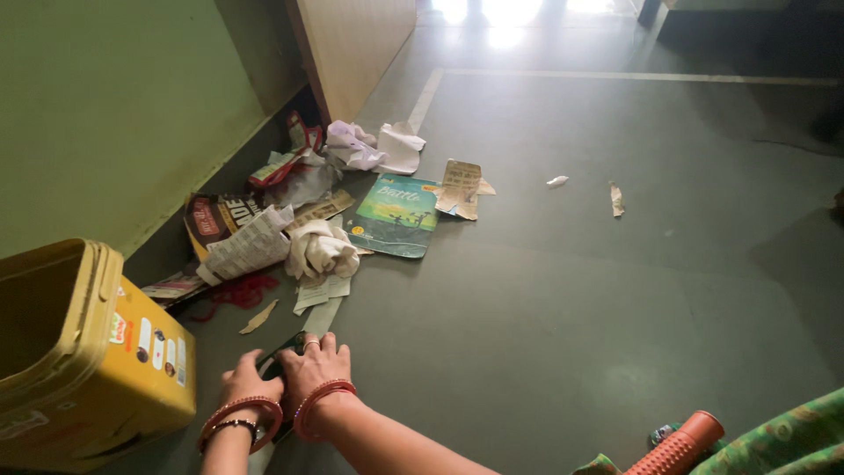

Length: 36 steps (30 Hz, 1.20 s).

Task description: The person picks up various pieces of trash, including paper, plastic wrappers, and a book, from the floor and places them into a yellow bucket.

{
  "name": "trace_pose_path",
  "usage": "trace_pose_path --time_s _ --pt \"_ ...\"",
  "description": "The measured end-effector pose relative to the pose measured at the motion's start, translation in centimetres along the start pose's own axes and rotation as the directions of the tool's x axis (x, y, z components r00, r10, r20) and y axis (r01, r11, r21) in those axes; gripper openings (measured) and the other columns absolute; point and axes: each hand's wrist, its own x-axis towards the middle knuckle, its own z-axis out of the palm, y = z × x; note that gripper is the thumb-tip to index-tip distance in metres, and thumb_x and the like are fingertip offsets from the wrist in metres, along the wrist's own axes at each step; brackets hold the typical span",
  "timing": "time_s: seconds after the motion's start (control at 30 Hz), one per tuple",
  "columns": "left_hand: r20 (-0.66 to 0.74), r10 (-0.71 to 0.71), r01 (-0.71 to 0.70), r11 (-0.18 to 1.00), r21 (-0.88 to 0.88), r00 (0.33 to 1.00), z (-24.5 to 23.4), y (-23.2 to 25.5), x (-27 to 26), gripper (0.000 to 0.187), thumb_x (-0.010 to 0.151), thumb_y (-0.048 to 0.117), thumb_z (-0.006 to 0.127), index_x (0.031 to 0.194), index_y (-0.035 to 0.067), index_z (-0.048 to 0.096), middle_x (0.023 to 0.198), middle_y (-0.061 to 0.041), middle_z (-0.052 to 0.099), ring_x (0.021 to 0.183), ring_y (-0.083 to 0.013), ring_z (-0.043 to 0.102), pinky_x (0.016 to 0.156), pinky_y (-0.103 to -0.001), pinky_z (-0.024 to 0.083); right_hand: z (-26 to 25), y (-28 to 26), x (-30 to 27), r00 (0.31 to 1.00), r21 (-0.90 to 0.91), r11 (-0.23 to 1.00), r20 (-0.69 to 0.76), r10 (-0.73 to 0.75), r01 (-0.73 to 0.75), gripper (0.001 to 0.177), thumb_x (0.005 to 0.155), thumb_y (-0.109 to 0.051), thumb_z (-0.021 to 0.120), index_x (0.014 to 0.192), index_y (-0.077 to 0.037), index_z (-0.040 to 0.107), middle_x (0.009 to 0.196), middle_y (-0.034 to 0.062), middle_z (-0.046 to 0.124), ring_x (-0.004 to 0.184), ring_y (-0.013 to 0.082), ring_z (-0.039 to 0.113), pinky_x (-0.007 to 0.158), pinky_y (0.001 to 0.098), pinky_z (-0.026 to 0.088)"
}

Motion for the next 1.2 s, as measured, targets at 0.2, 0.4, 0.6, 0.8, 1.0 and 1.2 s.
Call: trace_pose_path --time_s 0.2,0.4,0.6,0.8,1.0,1.2 --pt "-0.111 -0.149 0.123 0.969 -0.214 0.983 -0.2 -1.9 -0.6 0.089 0.068 0.023 0.092 0.148 0.009 0.054 0.135 -0.027 0.062 0.121 -0.04 0.064 0.105 -0.045 0.052 1.1 0.9 0.4 0.996 0.031 0.999 -0.07 0.047 -0.045 0.068 0.068 -0.026 0.087 0.131 -0.018 0.064 0.147 0.0217 0.046 0.132 0.0441 0.041 0.102 0.0495 0.04" --pt "-0.028 -0.227 0.172 0.809 -0.562 0.974 1.0 -2.8 -0.1 0.089 0.069 0.01 0.088 0.149 0.002 0.05 0.132 -0.023 0.068 0.113 -0.0327 0.069 0.097 -0.044 0.056 1.7 0.8 0.8 0.992 0.058 0.997 -0.11 0.066 -0.06 0.059 0.074 -0.023 0.082 0.131 -0.021 0.066 0.146 0.0193 0.048 0.127 0.0423 0.045 0.099 0.0495 0.042" --pt "-0.02 -0.29 0.22 0.767 -0.603 0.957 0.0 -1.0 -2.5 0.09 0.069 0.01 0.09 0.15 0.004 0.049 0.132 -0.023 0.065 0.112 -0.032 0.067 0.096 -0.044 0.055 0.8 0.3 -0.2 0.979 0.053 0.997 -0.197 0.058 -0.048 0.052 0.077 -0.021 0.081 0.128 -0.02 0.068 0.145 0.0193 0.05 0.128 0.0414 0.047 0.1 0.0485 0.043" --pt "-0.12 -0.401 0.256 0.759 -0.598 0.908 1.2 -3.7 -1.7 0.086 0.067 0.01 0.092 0.143 0.004 0.052 0.126 -0.024 0.065 0.105 -0.0342 0.065 0.089 -0.046 0.052 1.0 0.3 -0.1 0.977 0.161 0.978 -0.148 0.155 -0.131 0.075 0.075 -0.011 0.076 0.145 -0.015 0.052 0.146 0.0208 0.044 0.125 0.0427 0.045 0.102 0.049 0.041" --pt "0.048 -0.322 0.298 0.795 -0.529 0.945 1.6 -4.3 -2.1 0.049 0.08 0.015 0.087 0.117 -0.01 0.069 0.104 -0.026 0.074 0.085 -0.0315 0.067 0.075 -0.05 0.055 -0.5 -0.1 0.8 0.961 0.357 0.9 -0.023 0.276 -0.25 0.058 0.097 -0.008 0.059 0.154 -0.011 0.046 0.12 0.0236 0.067 0.112 0.0405 0.062 0.094 0.0489 0.053" --pt "-0.284 -0.196 -0.065 0.708 -0.703 0.939 -0.7 -1.2 -4.5 0.033 0.082 0.014 0.081 0.109 -0.002 0.07 0.099 -0.015 0.077 0.083 -0.0205 0.072 0.076 -0.038 0.057 -4.8 -2.1 -0.8 0.902 0.392 0.919 -0.384 0.196 -0.033 0.033 0.078 -0.005 0.066 0.103 -0.023 0.078 0.107 0.006 0.075 0.106 0.035 0.066 0.083 0.0461 0.054"
